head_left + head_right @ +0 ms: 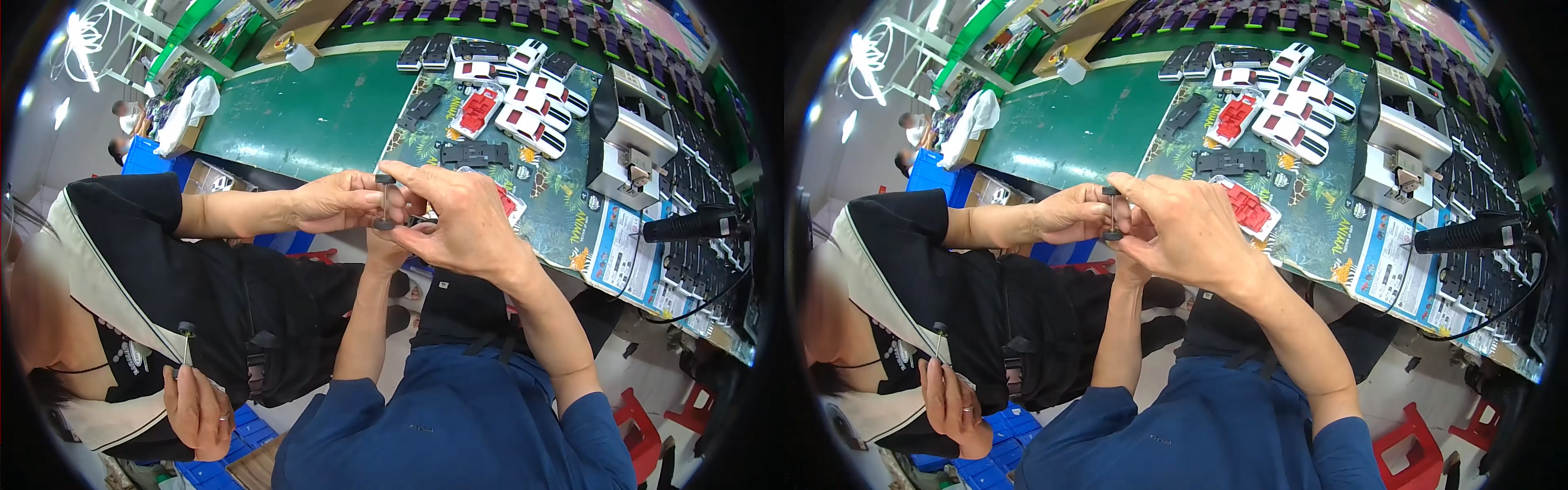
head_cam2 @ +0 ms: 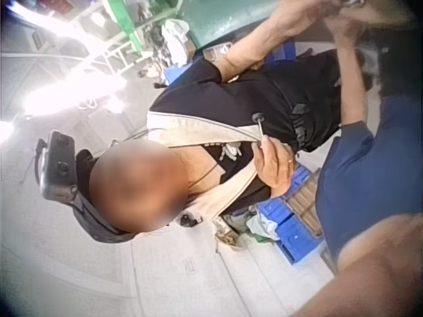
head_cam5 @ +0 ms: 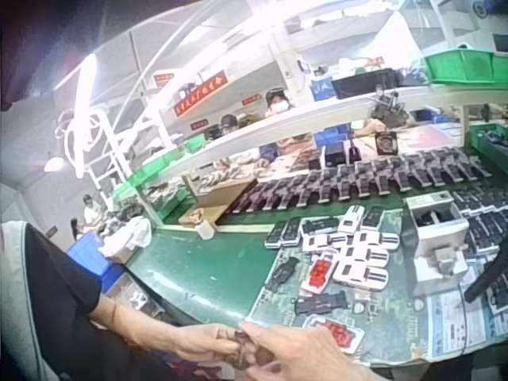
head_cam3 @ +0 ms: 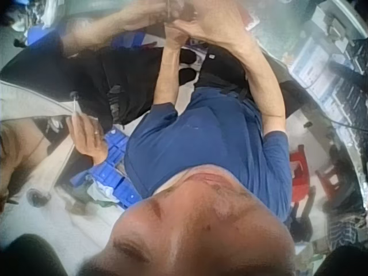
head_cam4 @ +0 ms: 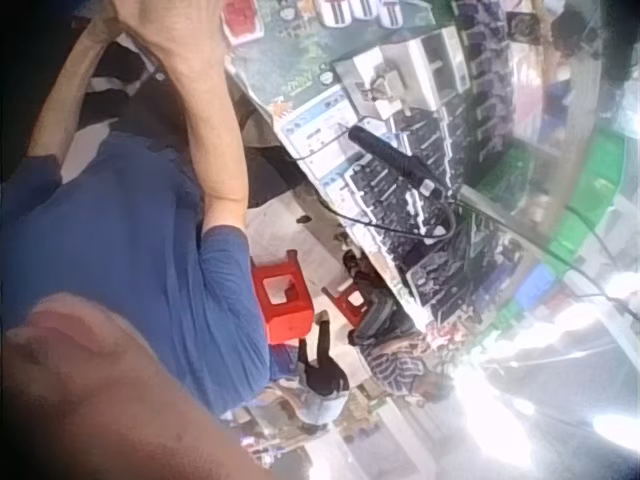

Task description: Assembling toy car components using an electric screwdriver on a factory assembly line.

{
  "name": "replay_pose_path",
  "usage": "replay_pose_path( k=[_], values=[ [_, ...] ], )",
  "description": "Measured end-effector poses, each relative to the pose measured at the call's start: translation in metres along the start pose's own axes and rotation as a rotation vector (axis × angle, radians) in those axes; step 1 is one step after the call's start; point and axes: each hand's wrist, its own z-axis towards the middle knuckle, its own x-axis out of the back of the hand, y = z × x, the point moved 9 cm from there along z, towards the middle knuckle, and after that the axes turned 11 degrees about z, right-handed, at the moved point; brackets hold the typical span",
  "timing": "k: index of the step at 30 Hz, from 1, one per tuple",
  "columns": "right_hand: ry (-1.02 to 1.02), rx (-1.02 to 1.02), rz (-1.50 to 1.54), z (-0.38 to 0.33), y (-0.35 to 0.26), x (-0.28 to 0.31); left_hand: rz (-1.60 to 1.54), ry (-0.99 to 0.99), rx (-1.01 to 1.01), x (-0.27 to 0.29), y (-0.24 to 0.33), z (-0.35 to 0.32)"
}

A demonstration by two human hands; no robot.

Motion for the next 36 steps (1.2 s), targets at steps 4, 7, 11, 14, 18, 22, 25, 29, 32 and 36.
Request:
replay_pose_path(
  k=[4, 7, 11, 14, 18, 22, 25, 29, 32, 36],
  values=[
    [0.0, -0.037, 0.04, 0.003, 0.003, -0.002, 0.115, -0.016, 0.139, -0.008, 0.001, 0.007],
    [0.01, -0.034, 0.071, 0.007, 0.001, 0.003, 0.157, -0.056, 0.083, -0.011, -0.001, 0.01],
    [0.188, -0.122, 0.044, -0.027, 0.016, 0.069, 0.496, -0.114, -0.005, -0.012, 0.0, 0.033],
    [0.372, -0.322, 0.089, -0.082, 0.042, 0.119, 0.848, -0.307, -0.061, -0.032, 0.003, 0.051],
    [0.474, -0.477, 0.099, -0.151, 0.064, 0.149, 0.971, -0.499, -0.151, -0.063, 0.003, 0.079],
    [0.51, -0.583, 0.171, -0.183, 0.084, 0.151, 1.051, -0.646, -0.096, -0.067, -0.005, 0.09],
    [0.527, -0.581, 0.185, -0.191, 0.091, 0.15, 1.103, -0.73, -0.053, -0.07, -0.012, 0.091],
    [0.531, -0.57, 0.224, -0.19, 0.094, 0.148, 1.103, -0.775, -0.027, -0.069, -0.018, 0.088],
    [0.536, -0.552, 0.214, -0.192, 0.09, 0.149, 1.07, -0.764, -0.001, -0.072, -0.019, 0.088],
    [0.688, -0.413, 0.083, -0.224, 0.063, 0.172, 0.92, -0.598, -0.009, -0.073, -0.016, 0.095]
  ],
)
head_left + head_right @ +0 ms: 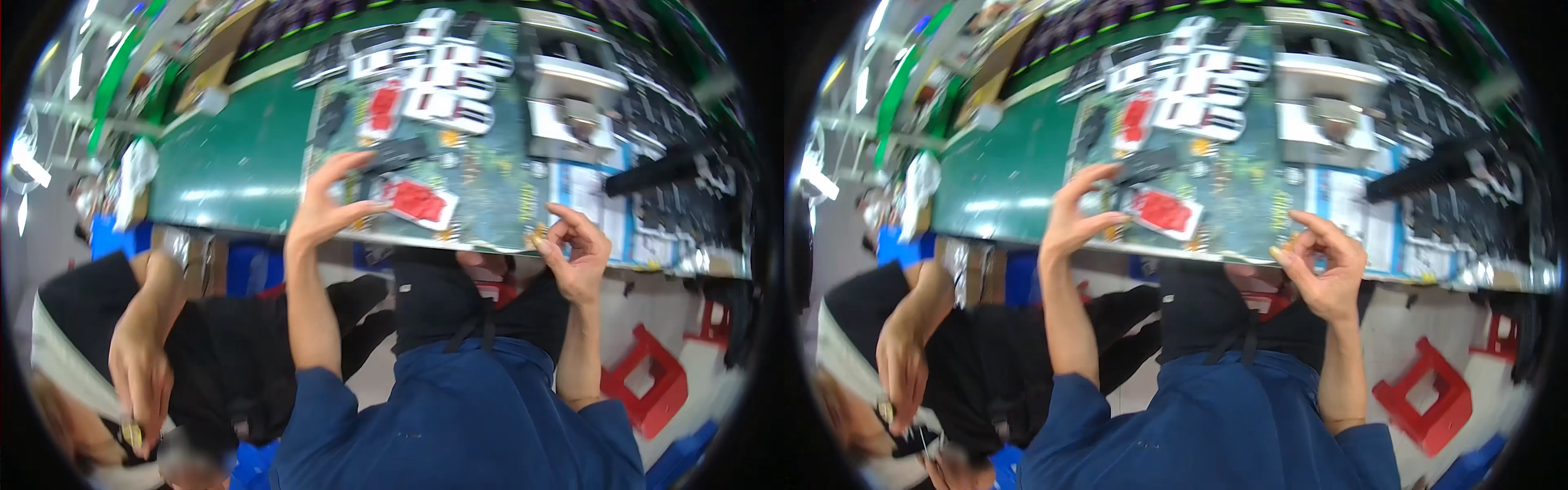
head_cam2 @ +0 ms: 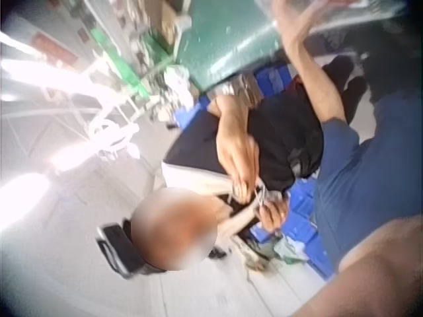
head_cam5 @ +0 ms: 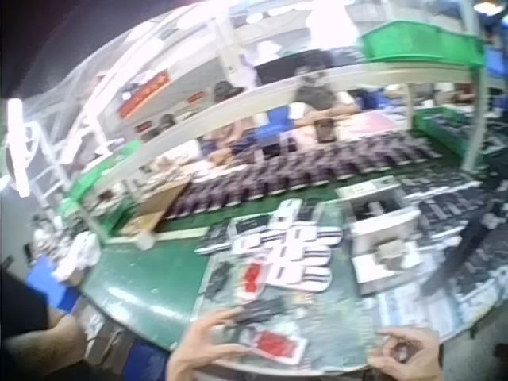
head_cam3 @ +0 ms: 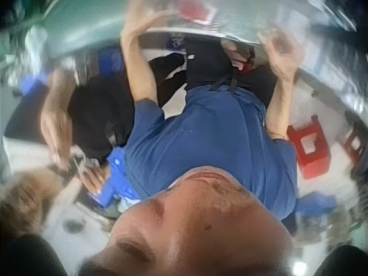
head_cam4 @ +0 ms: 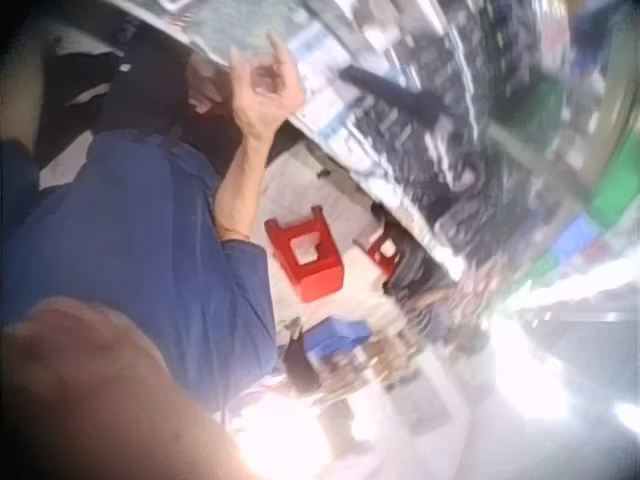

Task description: Assembling toy car components using an electric screwdriver on a factory assembly line.

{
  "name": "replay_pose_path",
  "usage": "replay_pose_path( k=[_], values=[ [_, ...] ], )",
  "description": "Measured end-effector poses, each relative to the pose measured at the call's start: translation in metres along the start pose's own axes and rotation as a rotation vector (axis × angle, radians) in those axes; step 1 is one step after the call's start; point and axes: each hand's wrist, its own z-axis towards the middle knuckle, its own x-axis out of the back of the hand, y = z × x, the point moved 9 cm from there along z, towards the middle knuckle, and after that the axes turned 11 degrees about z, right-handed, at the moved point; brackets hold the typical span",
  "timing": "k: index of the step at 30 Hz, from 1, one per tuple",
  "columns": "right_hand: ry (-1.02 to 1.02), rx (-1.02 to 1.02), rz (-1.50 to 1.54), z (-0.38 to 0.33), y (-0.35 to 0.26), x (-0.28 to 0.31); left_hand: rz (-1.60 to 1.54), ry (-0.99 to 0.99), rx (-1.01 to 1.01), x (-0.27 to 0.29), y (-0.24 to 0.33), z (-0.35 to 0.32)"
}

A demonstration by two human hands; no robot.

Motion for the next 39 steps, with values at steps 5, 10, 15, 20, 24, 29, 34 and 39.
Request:
replay_pose_path(
  k=[5, 10, 15, 20, 24, 29, 34, 39],
  values=[
    [0.563, 0.596, -0.059, -0.012, -0.06, 0.079, -0.253, 0.502, -0.002, 0.036, 0.028, -0.035],
    [0.541, 0.377, -0.038, 0.064, -0.079, 0.124, -0.448, 0.347, -0.267, -0.033, 0.141, 0.016],
    [0.393, 0.093, 0.413, 0.094, -0.044, 0.109, -0.667, 0.341, -0.152, -0.096, 0.173, 0.054],
    [0.468, 0.272, 0.431, 0.035, -0.094, 0.139, -0.648, 0.064, -0.059, -0.193, 0.207, 0.09],
    [0.537, 0.266, 0.318, -0.004, -0.104, 0.165, -0.006, 0.118, -0.092, -0.246, 0.248, 0.12],
    [0.481, 0.322, 0.157, -0.018, -0.111, 0.177, 0.106, 0.013, -0.016, -0.275, 0.264, 0.137],
    [0.413, 0.326, 0.201, -0.016, -0.116, 0.175, -0.275, 0.062, 0.022, -0.284, 0.25, 0.132],
    [0.33, 0.417, 0.344, -0.017, -0.133, 0.17, -0.527, -0.012, 0.09, -0.282, 0.241, 0.105]
  ],
)
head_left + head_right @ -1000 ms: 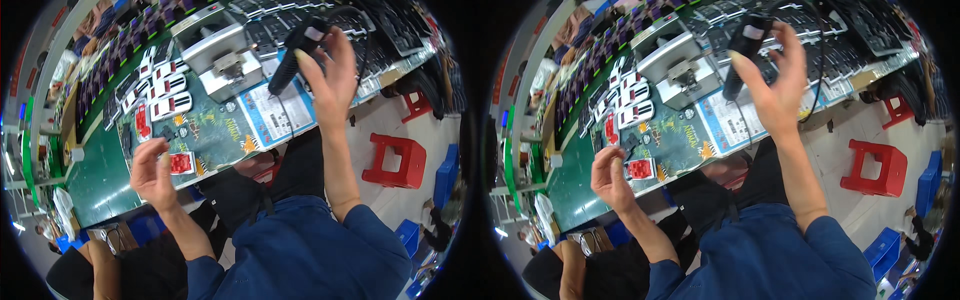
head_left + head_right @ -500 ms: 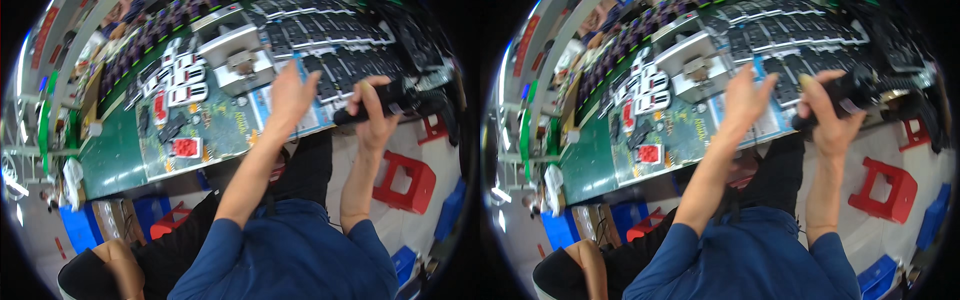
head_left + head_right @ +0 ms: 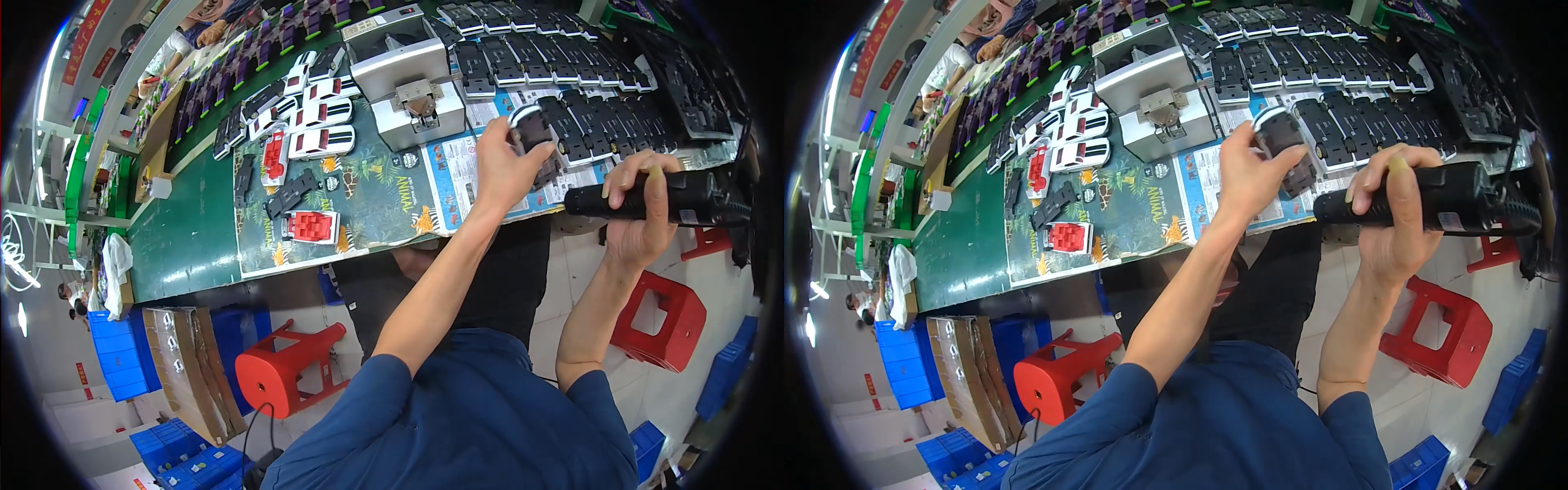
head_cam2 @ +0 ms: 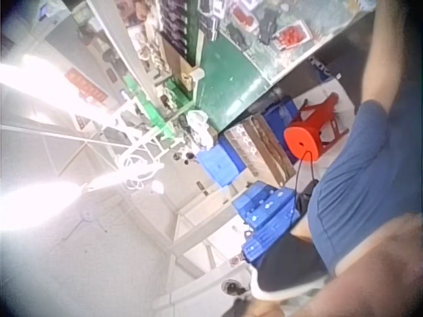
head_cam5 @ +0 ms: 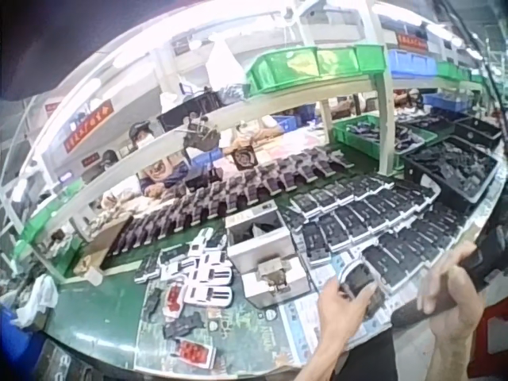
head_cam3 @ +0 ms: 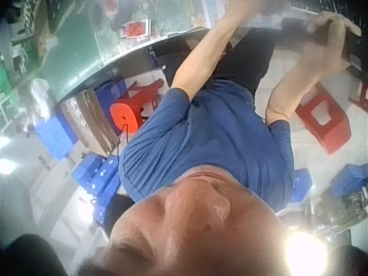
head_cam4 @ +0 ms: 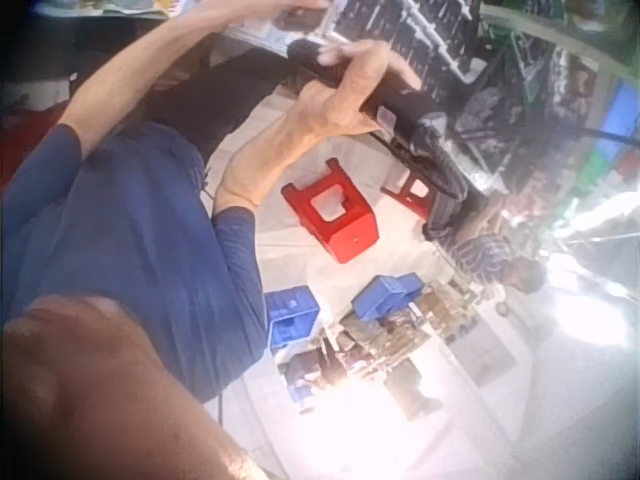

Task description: Assembling toy car components using an electric screwdriver on a factory assembly line.

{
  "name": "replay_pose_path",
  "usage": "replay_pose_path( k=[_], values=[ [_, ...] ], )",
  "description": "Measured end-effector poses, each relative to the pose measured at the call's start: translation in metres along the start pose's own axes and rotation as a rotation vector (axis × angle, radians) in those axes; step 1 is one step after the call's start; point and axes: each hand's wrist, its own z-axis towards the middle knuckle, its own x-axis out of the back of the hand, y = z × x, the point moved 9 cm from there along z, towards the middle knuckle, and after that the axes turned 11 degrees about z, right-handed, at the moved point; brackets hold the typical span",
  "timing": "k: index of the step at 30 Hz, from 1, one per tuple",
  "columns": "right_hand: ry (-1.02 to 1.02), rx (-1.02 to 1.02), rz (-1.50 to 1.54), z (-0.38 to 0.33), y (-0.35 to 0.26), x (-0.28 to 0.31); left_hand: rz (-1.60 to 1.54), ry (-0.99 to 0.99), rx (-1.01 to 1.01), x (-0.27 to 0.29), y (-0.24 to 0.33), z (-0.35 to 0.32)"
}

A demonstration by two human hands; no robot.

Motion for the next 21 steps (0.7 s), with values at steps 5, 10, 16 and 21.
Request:
replay_pose_path(
  k=[5, 10, 16, 21],
  values=[
    [-0.087, 0.159, 0.171, 0.028, -0.004, -0.042, -0.543, 0.031, -0.038, 0.074, 0.005, -0.055],
    [-0.289, 0.271, -0.023, 0.059, 0.039, -0.135, -1.004, 0.077, 0.331, 0.122, -0.07, -0.095],
    [-0.481, 0.595, 0.293, 0.069, 0.079, -0.19, -0.893, 0.087, 0.29, 0.138, -0.082, -0.087],
    [-0.107, 0.208, -0.602, 0.061, 0.122, -0.173, -0.926, 0.013, 0.315, 0.14, -0.088, -0.079]
  ],
)
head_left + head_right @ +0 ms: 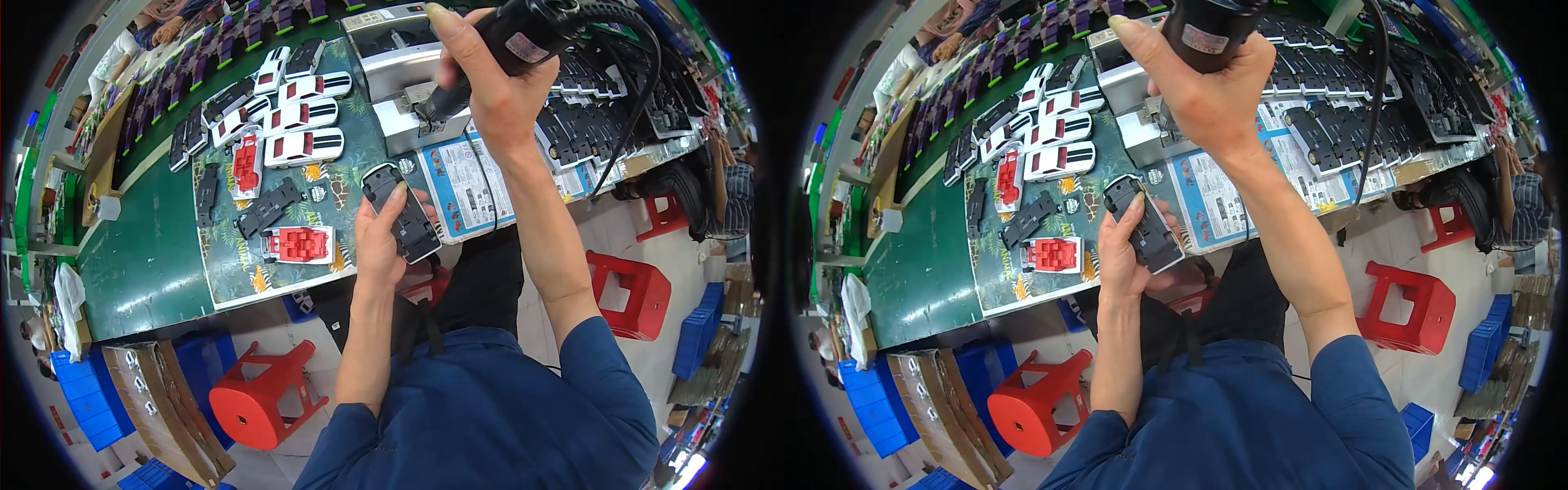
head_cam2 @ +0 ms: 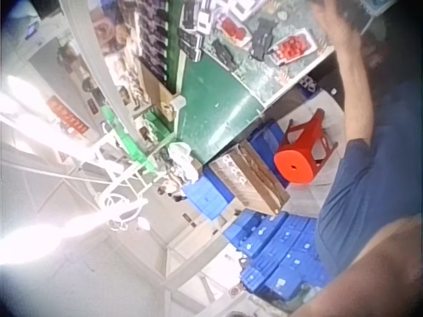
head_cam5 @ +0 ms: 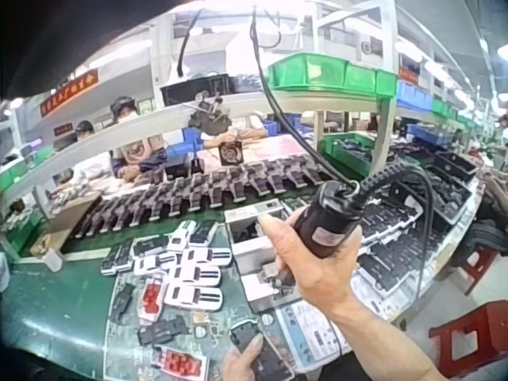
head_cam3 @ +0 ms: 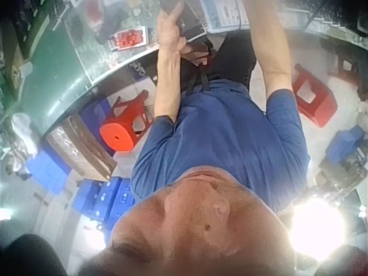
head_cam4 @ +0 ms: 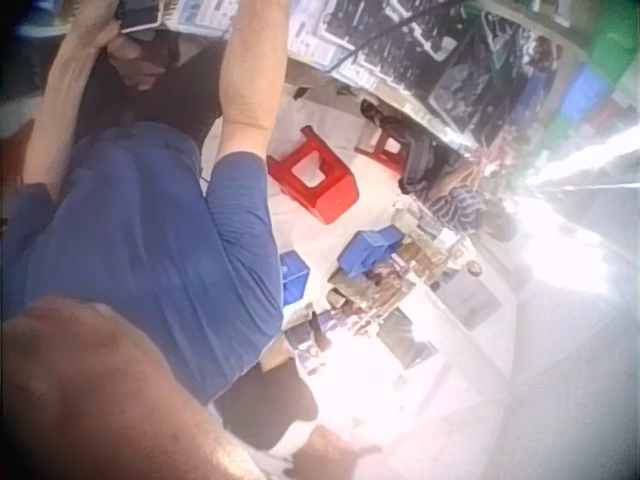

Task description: Assembling toy car components using an electric screwdriver on a factory assembly line.

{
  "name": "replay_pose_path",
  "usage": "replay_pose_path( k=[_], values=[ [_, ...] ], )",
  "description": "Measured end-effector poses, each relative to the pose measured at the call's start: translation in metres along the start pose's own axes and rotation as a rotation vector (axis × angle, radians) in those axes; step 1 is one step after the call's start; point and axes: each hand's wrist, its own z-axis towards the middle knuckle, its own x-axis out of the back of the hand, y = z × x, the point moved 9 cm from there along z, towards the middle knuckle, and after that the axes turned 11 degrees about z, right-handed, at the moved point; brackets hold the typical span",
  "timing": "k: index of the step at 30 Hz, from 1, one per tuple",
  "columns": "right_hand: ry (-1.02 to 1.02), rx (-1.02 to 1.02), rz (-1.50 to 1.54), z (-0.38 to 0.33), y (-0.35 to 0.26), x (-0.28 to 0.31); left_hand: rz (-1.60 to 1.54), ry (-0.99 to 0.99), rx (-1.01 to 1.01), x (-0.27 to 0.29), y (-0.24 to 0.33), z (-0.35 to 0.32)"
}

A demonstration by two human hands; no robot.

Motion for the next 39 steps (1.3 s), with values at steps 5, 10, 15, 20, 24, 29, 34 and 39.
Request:
replay_pose_path(
  k=[5, 10, 15, 20, 24, 29, 34, 39],
  values=[
    [-0.066, -0.188, 0.42, 0.014, -0.017, -0.021, -0.135, -0.034, 0.07, 0.004, -0.005, 0.006],
    [-0.126, -0.257, 0.479, 0.01, -0.01, -0.024, -0.181, -0.065, 0.071, 0.002, -0.008, 0.009],
    [-0.156, -0.159, 0.46, 0.006, -0.026, -0.029, -0.178, -0.085, 0.056, 0.003, -0.007, 0.01],
    [-0.276, -0.366, 0.685, 0.01, 0.003, -0.035, -0.099, -0.093, 0.035, -0.005, -0.004, 0.011],
    [-0.381, -0.299, 0.582, 0.009, -0.003, -0.041, -0.013, -0.044, 0.045, -0.003, -0.004, 0.008],
    [-0.275, -0.189, 0.526, 0.011, -0.004, -0.032, -0.016, -0.022, 0.02, -0.002, -0.001, 0.006],
    [-0.235, -0.216, 0.462, 0.007, 0.0, -0.026, 0.015, 0.018, -0.014, -0.004, -0.001, 0.002],
    [-0.19, -0.22, 0.456, 0.005, -0.001, -0.022, -0.003, 0.033, -0.077, -0.005, 0.003, 0.001]
  ],
)
